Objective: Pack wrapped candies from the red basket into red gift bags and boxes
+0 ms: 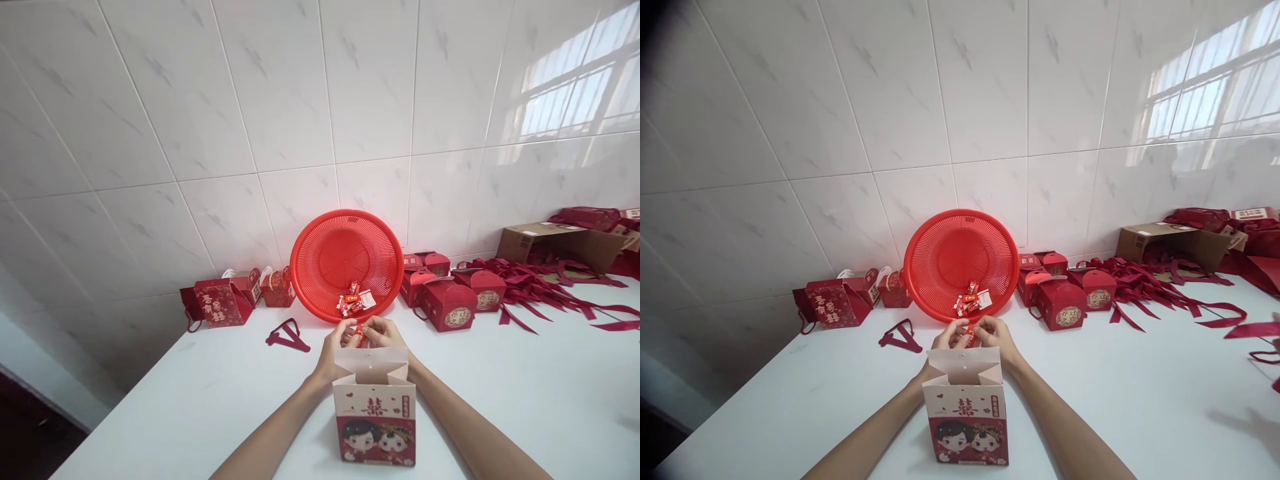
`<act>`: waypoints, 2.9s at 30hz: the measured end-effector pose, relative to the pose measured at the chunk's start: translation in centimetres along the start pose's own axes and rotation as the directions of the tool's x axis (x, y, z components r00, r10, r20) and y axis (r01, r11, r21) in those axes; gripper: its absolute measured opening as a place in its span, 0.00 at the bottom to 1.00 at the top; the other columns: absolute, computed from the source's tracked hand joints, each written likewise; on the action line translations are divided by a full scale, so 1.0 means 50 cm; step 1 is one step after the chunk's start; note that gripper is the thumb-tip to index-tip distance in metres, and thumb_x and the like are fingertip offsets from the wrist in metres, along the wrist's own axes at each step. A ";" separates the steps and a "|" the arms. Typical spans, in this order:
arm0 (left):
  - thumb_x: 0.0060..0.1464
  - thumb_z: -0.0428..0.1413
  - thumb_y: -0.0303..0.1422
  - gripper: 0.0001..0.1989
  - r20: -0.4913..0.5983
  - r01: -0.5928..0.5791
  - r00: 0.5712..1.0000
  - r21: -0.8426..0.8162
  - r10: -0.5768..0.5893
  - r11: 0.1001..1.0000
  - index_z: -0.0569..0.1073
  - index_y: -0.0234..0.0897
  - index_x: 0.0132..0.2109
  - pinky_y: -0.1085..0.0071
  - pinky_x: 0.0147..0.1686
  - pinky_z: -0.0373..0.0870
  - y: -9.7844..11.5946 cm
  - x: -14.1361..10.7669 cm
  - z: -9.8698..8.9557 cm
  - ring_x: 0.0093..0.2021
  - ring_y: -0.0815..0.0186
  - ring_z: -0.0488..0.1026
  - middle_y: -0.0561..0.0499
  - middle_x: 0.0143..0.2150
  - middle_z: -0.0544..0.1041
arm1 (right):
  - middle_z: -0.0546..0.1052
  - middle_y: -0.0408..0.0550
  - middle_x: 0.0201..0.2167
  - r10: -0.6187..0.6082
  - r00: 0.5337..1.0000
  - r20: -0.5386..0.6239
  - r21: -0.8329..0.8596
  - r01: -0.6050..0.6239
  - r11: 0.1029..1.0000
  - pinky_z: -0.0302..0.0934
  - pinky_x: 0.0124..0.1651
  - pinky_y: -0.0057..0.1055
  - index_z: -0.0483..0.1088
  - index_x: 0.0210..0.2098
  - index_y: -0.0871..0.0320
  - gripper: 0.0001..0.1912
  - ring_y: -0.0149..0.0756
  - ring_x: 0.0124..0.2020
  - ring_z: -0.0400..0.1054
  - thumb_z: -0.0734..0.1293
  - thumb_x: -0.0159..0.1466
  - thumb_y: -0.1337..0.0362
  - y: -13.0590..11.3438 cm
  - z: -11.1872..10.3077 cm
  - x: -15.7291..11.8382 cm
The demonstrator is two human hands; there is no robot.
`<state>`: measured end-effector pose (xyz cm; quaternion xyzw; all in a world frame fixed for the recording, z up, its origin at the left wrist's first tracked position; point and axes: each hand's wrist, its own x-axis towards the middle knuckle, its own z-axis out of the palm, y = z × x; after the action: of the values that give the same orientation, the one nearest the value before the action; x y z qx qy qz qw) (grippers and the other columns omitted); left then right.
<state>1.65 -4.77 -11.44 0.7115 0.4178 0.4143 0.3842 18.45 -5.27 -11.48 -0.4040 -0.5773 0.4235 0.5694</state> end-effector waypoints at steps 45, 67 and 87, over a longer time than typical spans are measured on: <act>0.57 0.49 0.30 0.16 0.050 0.015 0.992 0.866 -0.115 0.500 0.76 0.30 0.48 0.41 0.67 0.38 0.090 0.131 -0.067 0.66 0.42 0.61 0.30 0.57 0.74 | 0.67 0.35 0.11 0.133 0.981 -0.138 0.244 -0.096 0.965 0.48 0.14 0.23 0.59 0.26 0.54 0.22 0.27 0.10 0.58 0.70 0.53 0.44 0.006 0.009 0.014; 0.53 0.50 0.21 0.18 0.086 0.011 0.987 0.809 -0.137 0.588 0.80 0.38 0.45 0.39 0.63 0.49 0.086 0.156 -0.068 0.58 0.47 0.71 0.37 0.53 0.77 | 0.68 0.37 0.12 0.172 0.954 -0.246 0.338 -0.082 0.938 0.51 0.15 0.24 0.59 0.29 0.53 0.28 0.29 0.10 0.59 0.70 0.50 0.38 0.008 0.006 0.022; 0.47 0.63 0.32 0.11 -0.236 -0.002 0.972 -0.010 0.000 1.000 0.76 0.33 0.40 0.64 0.44 0.76 0.085 0.065 -0.075 0.40 0.59 0.80 0.43 0.40 0.83 | 0.71 0.39 0.18 0.148 0.966 -0.212 0.317 -0.076 0.945 0.55 0.18 0.25 0.67 0.27 0.57 0.16 0.27 0.14 0.60 0.73 0.46 0.55 -0.023 0.006 0.009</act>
<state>0.40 -2.57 -5.40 0.6554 0.4580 0.4982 0.3353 18.16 -5.20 -10.24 -0.3901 -0.4097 0.4893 0.6637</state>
